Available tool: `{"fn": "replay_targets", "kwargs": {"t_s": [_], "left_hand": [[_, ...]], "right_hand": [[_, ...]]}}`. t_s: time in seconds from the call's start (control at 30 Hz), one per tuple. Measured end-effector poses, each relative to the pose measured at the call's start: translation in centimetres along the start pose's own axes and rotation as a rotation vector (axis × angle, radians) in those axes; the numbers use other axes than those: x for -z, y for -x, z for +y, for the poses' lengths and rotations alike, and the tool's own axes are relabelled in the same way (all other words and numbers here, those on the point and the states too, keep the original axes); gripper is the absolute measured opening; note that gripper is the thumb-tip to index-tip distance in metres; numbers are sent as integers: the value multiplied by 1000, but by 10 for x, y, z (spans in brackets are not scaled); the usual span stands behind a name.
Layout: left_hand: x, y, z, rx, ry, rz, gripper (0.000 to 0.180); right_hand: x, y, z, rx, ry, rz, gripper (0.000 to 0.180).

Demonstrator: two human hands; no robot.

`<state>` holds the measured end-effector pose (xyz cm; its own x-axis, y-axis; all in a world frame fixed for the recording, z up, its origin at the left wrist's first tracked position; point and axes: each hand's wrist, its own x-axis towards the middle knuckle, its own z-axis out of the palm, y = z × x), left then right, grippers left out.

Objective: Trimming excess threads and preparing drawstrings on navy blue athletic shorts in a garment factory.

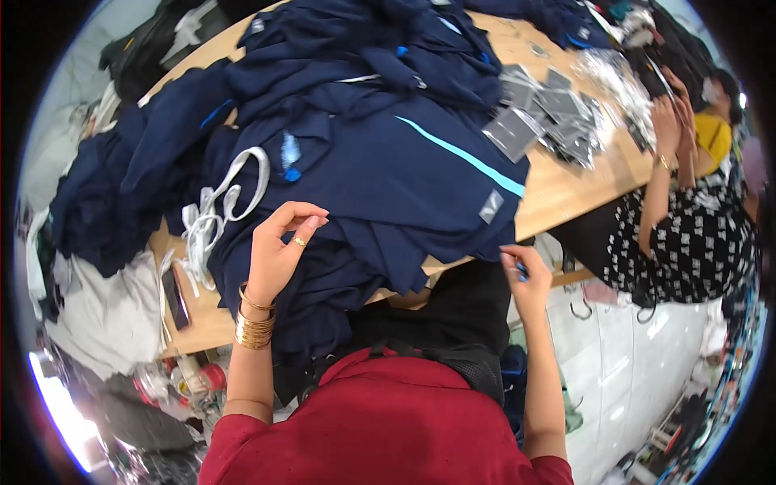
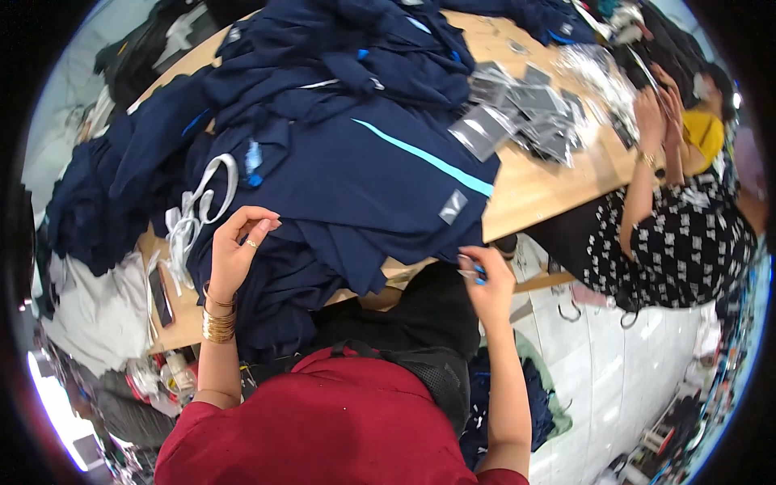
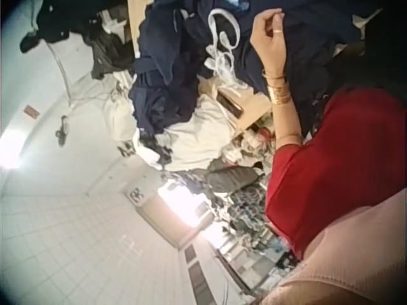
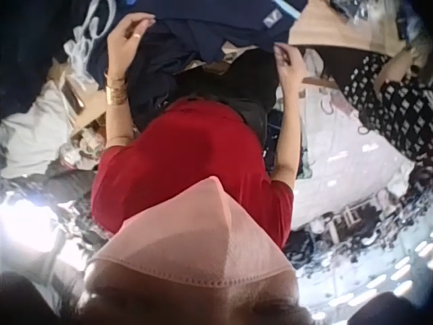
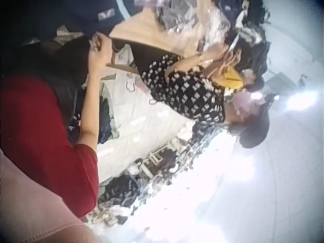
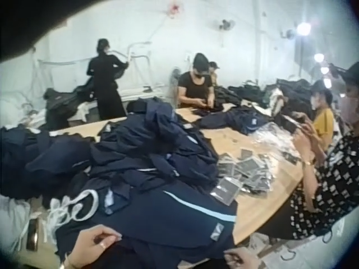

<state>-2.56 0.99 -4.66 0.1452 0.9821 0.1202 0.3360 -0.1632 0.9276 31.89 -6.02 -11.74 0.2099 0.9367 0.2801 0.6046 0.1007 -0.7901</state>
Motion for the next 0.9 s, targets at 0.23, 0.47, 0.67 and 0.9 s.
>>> {"fn": "replay_targets", "kwargs": {"t_s": [0.23,0.47,0.67,0.9], "left_hand": [[28,8,-17,1,-69,287,11],[38,9,-34,-30,-100,326,14],[8,-10,-22,-330,-382,273,54],[45,-81,-56,-409,-543,545,40]], "right_hand": [[-98,-53,-70,267,148,-384,34],[-82,-76,-86,155,-94,-176,8],[-37,-85,-114,-87,-439,-99,7],[14,-125,-157,132,-547,246,8]]}}
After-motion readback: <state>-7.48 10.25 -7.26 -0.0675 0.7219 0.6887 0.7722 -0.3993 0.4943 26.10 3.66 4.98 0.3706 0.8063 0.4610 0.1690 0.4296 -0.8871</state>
